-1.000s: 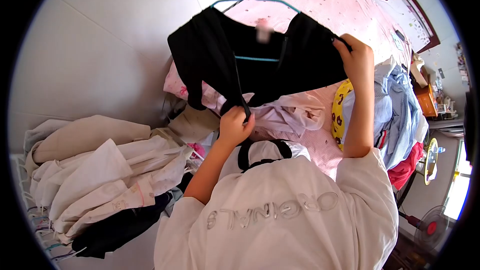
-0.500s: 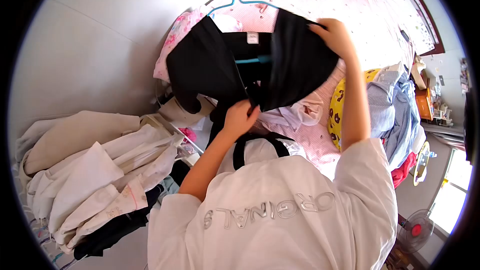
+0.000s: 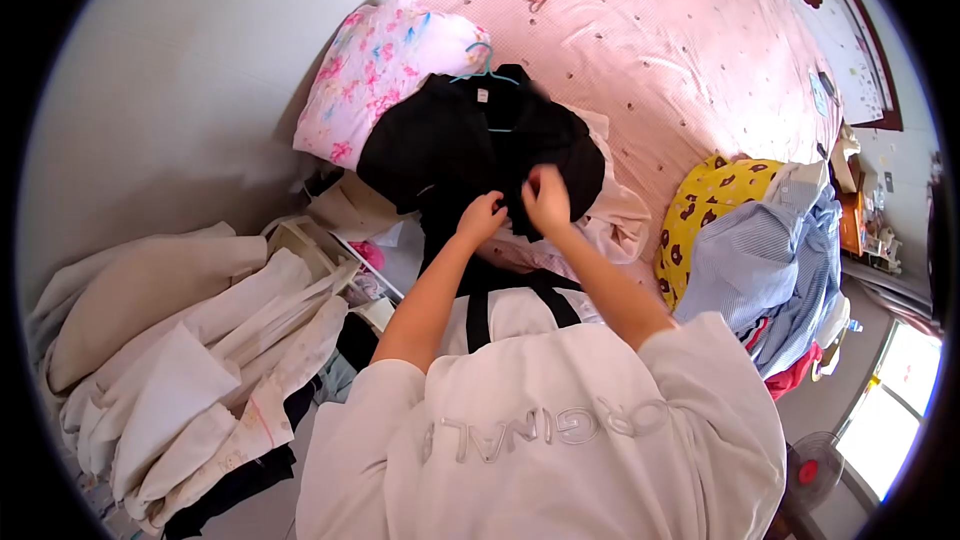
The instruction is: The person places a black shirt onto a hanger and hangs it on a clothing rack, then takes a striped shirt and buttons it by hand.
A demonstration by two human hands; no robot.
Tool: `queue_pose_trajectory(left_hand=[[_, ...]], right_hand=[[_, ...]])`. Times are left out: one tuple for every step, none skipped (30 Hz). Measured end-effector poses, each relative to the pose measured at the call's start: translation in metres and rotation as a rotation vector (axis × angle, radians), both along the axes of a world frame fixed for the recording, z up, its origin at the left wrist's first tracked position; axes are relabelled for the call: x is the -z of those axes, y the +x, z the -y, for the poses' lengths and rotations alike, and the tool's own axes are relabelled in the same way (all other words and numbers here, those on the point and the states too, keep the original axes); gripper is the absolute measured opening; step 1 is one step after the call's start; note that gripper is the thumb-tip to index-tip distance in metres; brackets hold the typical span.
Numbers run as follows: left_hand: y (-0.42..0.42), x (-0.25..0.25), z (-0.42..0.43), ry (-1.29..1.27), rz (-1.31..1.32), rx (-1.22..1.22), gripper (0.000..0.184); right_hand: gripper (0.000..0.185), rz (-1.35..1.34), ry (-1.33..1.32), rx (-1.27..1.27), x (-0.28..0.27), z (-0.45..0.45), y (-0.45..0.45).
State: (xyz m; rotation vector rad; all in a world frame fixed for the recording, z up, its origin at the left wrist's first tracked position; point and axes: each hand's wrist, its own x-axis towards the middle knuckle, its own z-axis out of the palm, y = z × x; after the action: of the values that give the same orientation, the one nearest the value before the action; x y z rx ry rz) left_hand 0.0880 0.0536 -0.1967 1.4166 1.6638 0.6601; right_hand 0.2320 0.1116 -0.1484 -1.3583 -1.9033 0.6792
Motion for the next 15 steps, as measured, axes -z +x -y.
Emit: queue_pose_trajectory(left_hand=[[-0.002,0.009,0.007,-0.021,0.018,0.02,0.028],[-0.006,0.018,0.015,-0.043,0.037,0.04,0.033],[-0.013,0.031,0.025,-0.106,0.053,0.047,0.043],[-0.017,0.035,0.034,-0.039,0.008,-0.041,0.042],[-0.021,0.039,0.044,-0.049,-0.081,-0.137,0.043],[-0.024,0.039,0.055,-0.085,-0.25,-0.198,0.05],[-0.024,0.04,0.065,-0.159,-0.336,-0.224,0.056],[-0.022,0.041,0.074,-0.231,-0.423,-0.251,0.062],[-0.018,0.039,0.081,-0.295,-0.456,-0.232,0.064],[-0.015,0.038,0.085,-0.355,-0.49,-0.216,0.067],[-0.012,0.038,0.085,-0.413,-0.524,-0.203,0.07],[-0.009,0.041,0.082,-0.427,-0.526,-0.232,0.066],[-0.006,0.044,0.079,-0.443,-0.526,-0.261,0.062],[-0.003,0.047,0.078,-0.462,-0.526,-0.29,0.059],[-0.004,0.051,0.077,-0.438,-0.564,-0.293,0.051]], right_hand=[[0.014,-0.006,-0.27,-0.008,0.028,0.031,0.014],[0.018,-0.016,-0.584,-0.03,0.064,0.059,0.033],[0.038,0.113,-1.115,-0.07,0.055,0.069,0.046],[0.044,0.222,-1.015,-0.047,0.071,0.078,0.057],[0.05,0.325,-0.918,-0.023,0.088,0.089,0.064],[0.057,0.426,-0.821,0.001,0.091,0.097,0.068],[0.065,0.371,-0.911,0.01,0.097,0.093,0.071],[0.066,0.329,-0.941,0.014,0.103,0.09,0.07],[0.067,0.287,-0.966,0.015,0.106,0.086,0.064],[0.068,0.245,-0.985,0.014,0.101,0.083,0.054],[0.054,0.177,-0.85,0.033,0.093,0.084,0.044],[0.048,0.204,-0.804,0.128,0.093,0.082,0.037],[0.042,0.232,-0.759,0.223,0.092,0.079,0.03],[0.037,0.261,-0.715,0.316,0.09,0.08,0.027],[0.026,0.271,-0.508,0.321,0.079,0.083,0.025]])
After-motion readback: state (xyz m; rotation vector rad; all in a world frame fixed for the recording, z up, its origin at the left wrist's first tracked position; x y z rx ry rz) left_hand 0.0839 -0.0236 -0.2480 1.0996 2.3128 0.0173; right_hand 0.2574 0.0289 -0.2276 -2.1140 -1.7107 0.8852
